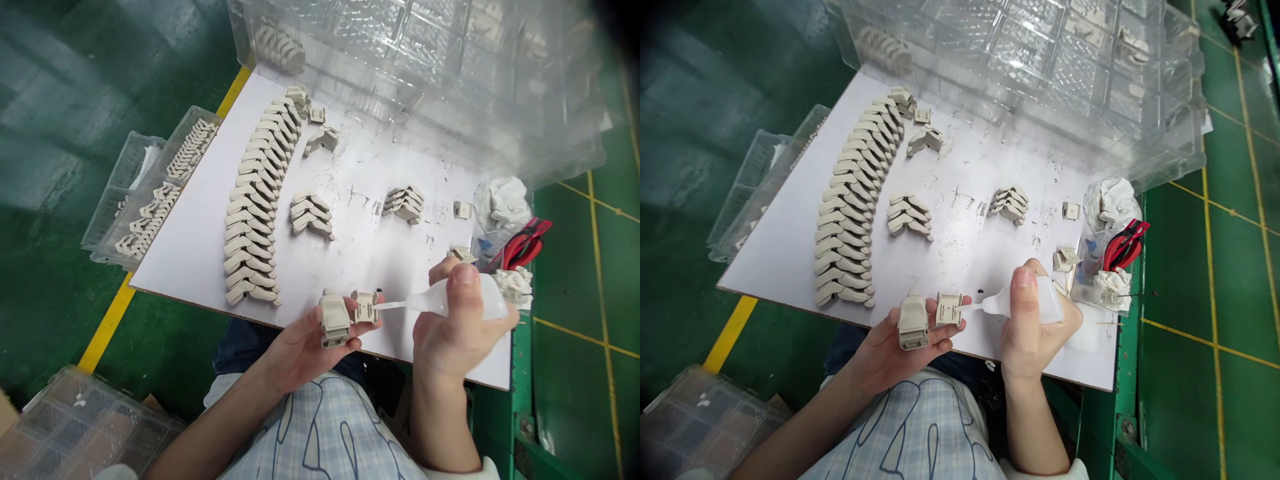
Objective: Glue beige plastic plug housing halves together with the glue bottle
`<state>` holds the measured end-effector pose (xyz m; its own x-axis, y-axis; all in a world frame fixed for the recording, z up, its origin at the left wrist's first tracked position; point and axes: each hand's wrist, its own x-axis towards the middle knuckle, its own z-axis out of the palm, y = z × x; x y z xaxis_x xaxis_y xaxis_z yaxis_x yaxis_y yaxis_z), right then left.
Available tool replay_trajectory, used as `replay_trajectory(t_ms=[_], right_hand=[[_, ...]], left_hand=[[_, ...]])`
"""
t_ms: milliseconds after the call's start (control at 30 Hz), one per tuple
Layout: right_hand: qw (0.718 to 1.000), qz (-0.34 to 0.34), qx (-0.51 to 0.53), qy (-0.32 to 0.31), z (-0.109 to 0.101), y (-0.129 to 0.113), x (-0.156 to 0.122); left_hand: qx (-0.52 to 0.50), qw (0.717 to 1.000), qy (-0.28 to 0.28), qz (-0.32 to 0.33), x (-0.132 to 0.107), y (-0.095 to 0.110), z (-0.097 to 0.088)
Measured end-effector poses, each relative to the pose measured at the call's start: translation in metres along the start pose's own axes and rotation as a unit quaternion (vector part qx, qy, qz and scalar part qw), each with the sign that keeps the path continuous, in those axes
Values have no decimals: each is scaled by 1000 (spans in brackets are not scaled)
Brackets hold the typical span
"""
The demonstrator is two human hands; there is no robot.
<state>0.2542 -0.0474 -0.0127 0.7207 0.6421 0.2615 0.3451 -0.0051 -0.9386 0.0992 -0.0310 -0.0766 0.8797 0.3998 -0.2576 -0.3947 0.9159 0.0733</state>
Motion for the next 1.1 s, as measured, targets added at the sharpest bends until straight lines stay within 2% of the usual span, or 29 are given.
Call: replay_trajectory(t_ms=[167, 267, 367, 467, 567, 633, 700, 800, 933, 1000, 1033, 1067, 1100], right_hand=[[1000, 5, -6, -2, -2, 4, -2], [1000, -11, -9, 19, -2, 8, -2], [998, 3, 29, 55, -4, 13, 4], [988, 73, 115, 76, -10, 23, 13], [970, 173, 170, 15, -21, 40, 19], [976, 177, 125, -27, -30, 53, 19], [989, 139, 11, -50, -36, 63, 17], [983, 103, -144, -50, -37, 72, 11], [972, 74, -218, -51, -37, 71, 5], [971, 67, -216, -71, -46, 64, 3], [975, 60, -207, -62, -53, 59, 3], [979, 45, -198, -26, -63, 54, 5], [980, 20, -196, 40, -74, 50, 8]], left_hand=[[0, 1000, -9, 3, 0, 0, 0], [-1, 1000, -6, 4, 0, 0, -1], [-7, 1000, 3, -1, 0, 0, 0], [-12, 1000, 19, -5, -1, 1, 0], [-9, 999, 40, -6, -3, 1, 2], [-12, 999, 53, -9, -4, -1, 5], [-24, 997, 68, -17, -3, -6, 9], [-55, 993, 98, -34, 0, -13, 18], [-82, 985, 143, -43, 7, -20, 26], [-91, 981, 163, -46, 10, -22, 27], [-95, 980, 171, -48, 11, -22, 28], [-98, 978, 178, -49, 12, -22, 28], [-101, 976, 184, -49, 13, -22, 28]])
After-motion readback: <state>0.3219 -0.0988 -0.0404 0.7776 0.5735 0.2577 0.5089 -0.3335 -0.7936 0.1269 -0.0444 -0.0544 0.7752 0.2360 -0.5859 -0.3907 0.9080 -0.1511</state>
